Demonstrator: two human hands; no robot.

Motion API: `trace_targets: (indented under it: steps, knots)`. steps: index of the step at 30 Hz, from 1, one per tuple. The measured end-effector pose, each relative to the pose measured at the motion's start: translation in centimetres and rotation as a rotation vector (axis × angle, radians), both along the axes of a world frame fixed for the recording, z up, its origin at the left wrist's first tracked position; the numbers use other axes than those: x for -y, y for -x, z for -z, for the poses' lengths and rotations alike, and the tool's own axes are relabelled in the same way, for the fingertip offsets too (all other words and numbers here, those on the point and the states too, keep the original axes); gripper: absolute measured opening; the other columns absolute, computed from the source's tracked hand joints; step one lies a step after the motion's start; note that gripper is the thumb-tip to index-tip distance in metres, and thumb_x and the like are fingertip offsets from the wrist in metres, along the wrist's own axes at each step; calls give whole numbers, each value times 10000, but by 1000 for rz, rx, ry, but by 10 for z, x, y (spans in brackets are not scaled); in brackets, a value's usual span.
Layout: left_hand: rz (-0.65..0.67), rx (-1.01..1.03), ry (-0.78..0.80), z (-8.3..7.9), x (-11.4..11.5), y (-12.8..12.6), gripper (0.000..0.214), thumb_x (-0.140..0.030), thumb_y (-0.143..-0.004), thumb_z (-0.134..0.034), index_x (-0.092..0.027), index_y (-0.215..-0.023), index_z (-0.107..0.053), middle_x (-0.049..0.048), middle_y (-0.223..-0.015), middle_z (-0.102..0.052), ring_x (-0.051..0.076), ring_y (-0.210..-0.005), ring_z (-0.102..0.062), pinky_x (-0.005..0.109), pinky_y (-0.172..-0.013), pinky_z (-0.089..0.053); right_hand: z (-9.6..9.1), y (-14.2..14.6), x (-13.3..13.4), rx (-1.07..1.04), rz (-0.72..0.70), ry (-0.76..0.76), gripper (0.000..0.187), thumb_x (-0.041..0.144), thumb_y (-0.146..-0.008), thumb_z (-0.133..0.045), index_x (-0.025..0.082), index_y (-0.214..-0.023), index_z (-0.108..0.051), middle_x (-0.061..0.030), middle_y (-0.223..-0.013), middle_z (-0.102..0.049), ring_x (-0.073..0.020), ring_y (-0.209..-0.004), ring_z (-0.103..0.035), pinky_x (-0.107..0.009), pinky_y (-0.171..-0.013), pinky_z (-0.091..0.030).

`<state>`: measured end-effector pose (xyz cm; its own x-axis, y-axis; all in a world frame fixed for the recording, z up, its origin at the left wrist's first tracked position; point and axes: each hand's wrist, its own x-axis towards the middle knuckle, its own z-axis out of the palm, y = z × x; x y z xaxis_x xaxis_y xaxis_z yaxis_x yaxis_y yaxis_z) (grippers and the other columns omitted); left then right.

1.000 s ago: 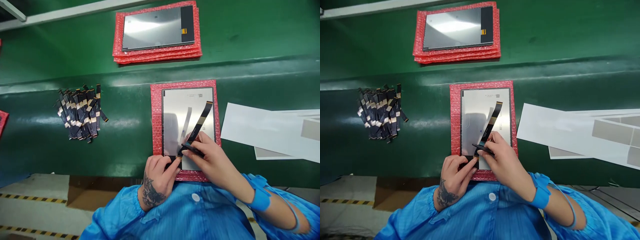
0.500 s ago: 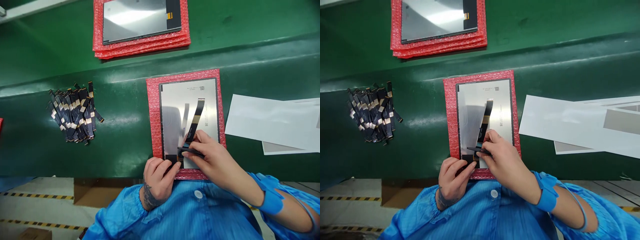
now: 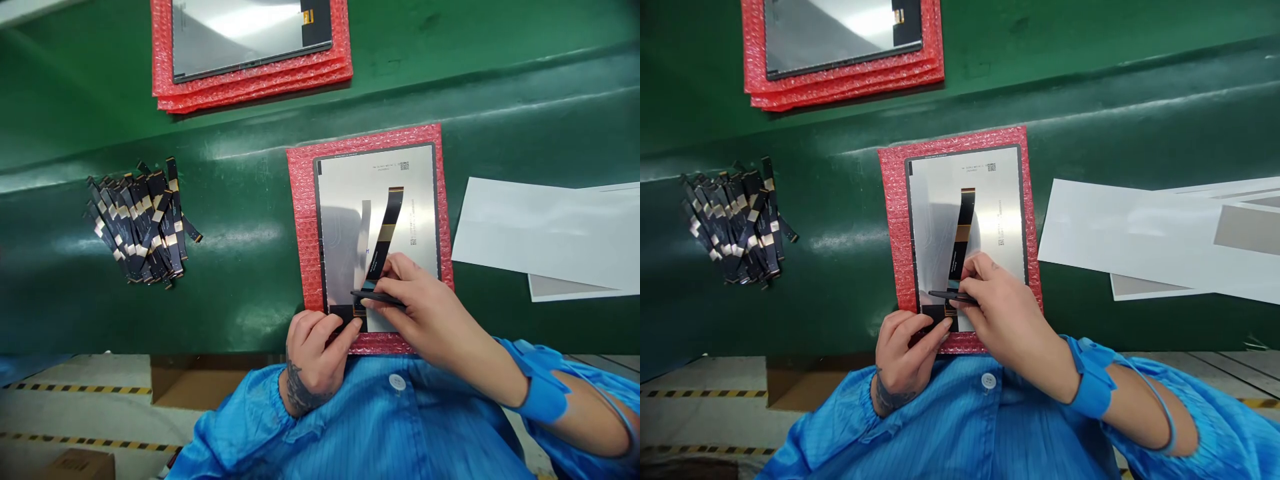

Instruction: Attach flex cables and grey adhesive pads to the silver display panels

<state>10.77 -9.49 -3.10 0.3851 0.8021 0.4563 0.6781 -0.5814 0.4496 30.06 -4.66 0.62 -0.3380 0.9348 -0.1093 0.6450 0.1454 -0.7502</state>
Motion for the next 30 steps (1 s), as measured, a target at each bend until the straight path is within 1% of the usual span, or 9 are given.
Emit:
trace_targets:
  steps: [8, 13, 19, 22, 26, 30]
  knots:
    - [4, -11, 5, -1, 0, 1, 194, -127, -931, -560, -189, -1021, -721, 52, -860, -647, 166, -837, -552, 304, -796, -494, -5, 1, -3, 18, -13, 51, 236, 72, -889, -531, 188, -682, -539, -43, -854, -501, -175, -719, -529, -304, -616, -453]
    - [-6, -10, 5, -2, -1, 0, 201, -131, -933, -555, -205, -1005, -727, 45, -844, -646, 163, -830, -559, 294, -795, -491, -3, 0, -2, 56, -23, 48, 209, 86, -877, -557, 193, -698, -564, -51, -880, -530, -174, -726, -541, -296, -613, -454]
    - [2, -4, 6, -2, -1, 0, 203, -119, -929, -555, -182, -1009, -730, 53, -847, -647, 175, -838, -551, 310, -804, -486, -1, -1, -3, 76, -55, 58, 211, 115, -891, -525, 192, -711, -602, -67, -908, -559, -186, -741, -562, -313, -611, -472]
    - [9, -57, -41, 0, 0, 0, 224, -117, -937, -539, -184, -1027, -732, 55, -857, -651, 178, -842, -546, 317, -817, -484, -2, -1, -3, 81, -60, 57, 202, 119, -893, -530, 175, -730, -632, -85, -920, -568, -201, -760, -583, -333, -615, -489]
    - [3, -137, -135, 3, 1, 0, 200, -146, -941, -573, -199, -1037, -740, 49, -874, -639, 177, -830, -523, 322, -849, -470, -2, -2, -3, 83, -50, 77, 213, 116, -903, -516, 186, -755, -652, -89, -948, -587, -215, -813, -612, -344, -648, -522]
    - [-3, -169, -138, 3, 2, -1, 205, -153, -924, -596, -207, -1047, -751, 57, -907, -622, 191, -856, -509, 336, -860, -448, -2, 1, -2, 100, -50, 49, 204, 101, -893, -530, 187, -739, -631, -84, -942, -591, -201, -786, -617, -319, -619, -513]
